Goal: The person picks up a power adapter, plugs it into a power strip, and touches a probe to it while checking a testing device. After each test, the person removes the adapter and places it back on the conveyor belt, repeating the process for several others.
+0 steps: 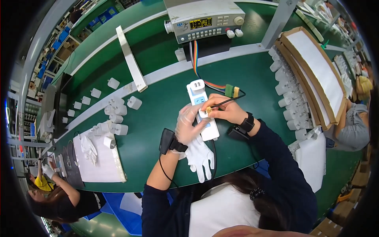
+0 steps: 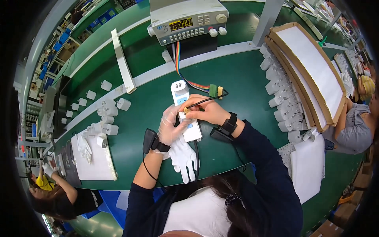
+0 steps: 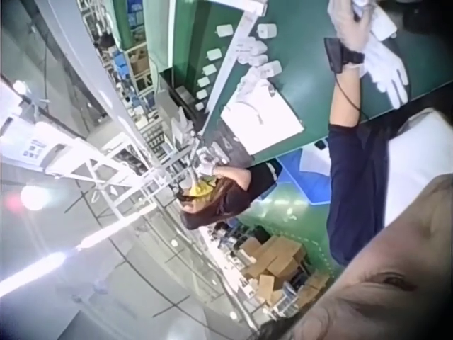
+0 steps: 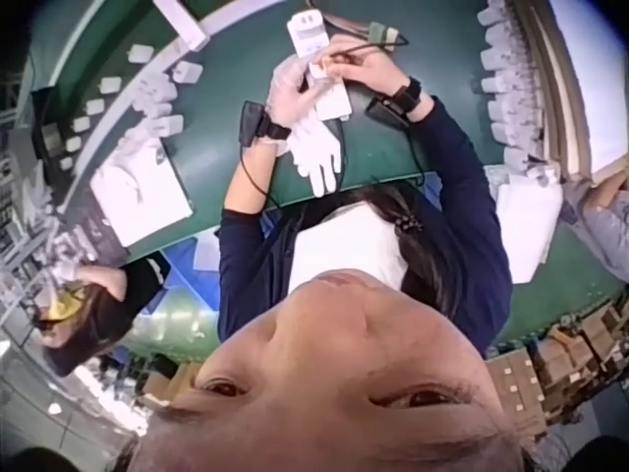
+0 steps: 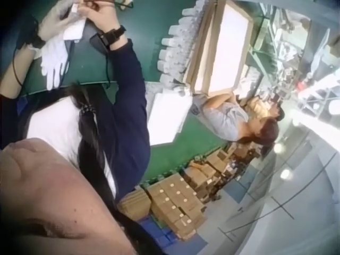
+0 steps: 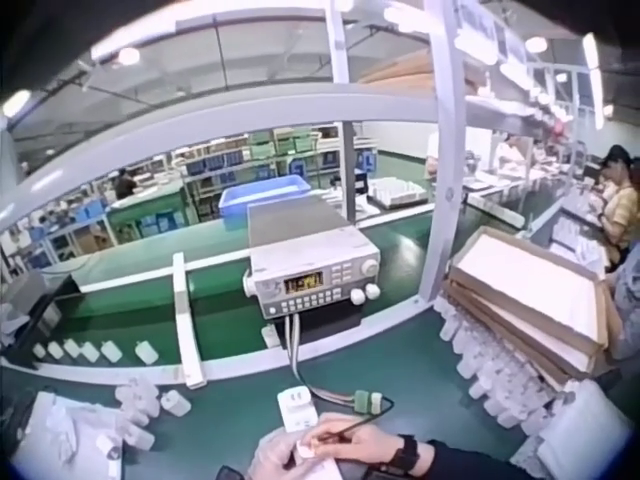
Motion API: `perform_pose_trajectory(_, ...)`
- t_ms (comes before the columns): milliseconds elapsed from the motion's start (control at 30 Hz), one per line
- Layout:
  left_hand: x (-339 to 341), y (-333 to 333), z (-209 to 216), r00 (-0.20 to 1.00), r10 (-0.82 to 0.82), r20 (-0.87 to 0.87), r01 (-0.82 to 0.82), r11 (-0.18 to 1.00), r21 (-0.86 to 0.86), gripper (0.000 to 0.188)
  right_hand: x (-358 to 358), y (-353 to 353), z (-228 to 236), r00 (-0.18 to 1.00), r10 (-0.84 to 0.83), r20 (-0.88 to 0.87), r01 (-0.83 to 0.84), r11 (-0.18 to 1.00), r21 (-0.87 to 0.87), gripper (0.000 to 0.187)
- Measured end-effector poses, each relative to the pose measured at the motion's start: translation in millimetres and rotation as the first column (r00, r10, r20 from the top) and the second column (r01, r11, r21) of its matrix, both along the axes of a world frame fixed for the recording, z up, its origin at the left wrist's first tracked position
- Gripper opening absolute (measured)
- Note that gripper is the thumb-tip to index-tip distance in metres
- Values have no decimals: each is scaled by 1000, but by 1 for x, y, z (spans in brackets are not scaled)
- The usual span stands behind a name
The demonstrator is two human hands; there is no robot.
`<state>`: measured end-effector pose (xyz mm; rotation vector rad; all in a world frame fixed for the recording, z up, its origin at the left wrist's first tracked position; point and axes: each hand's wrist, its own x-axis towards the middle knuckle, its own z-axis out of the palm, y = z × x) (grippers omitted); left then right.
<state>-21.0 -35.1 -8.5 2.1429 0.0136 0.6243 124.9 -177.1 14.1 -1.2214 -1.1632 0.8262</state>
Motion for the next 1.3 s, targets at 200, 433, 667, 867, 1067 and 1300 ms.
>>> perform_pose_trajectory(200,1,2,3,1000,-11,-6,11,1000,-13,45,3,5,-4,998,25,-63,-24,1000,20,20)
perform_pose_trajectory(433,0,4,4,999,-33,7,33,999,-8,46,2,7,-4,997,32,-72,-29,999,43,22)
perform_pose_trajectory(667,0,3,3,1000,-23,17,23,1000,7,46,6,7,-4,994,81,-67,-78,996,36,23)
perform_pose_trajectory(867,1,0,6,999,-33,14,33,999,-32,46,4,8,0,995,90,-51,-88,995,36,23)
perform_pose_trajectory(1067,-1,2,7,999,-40,-10,40,999,-25,47,5,5,2,997,73,15,-73,997,11,22)
perform_pose_trajectory(1300,-1,0,15,1000,13,27,-12,999,-40,48,-9,0,9,955,-166,246,149,985,87,17)
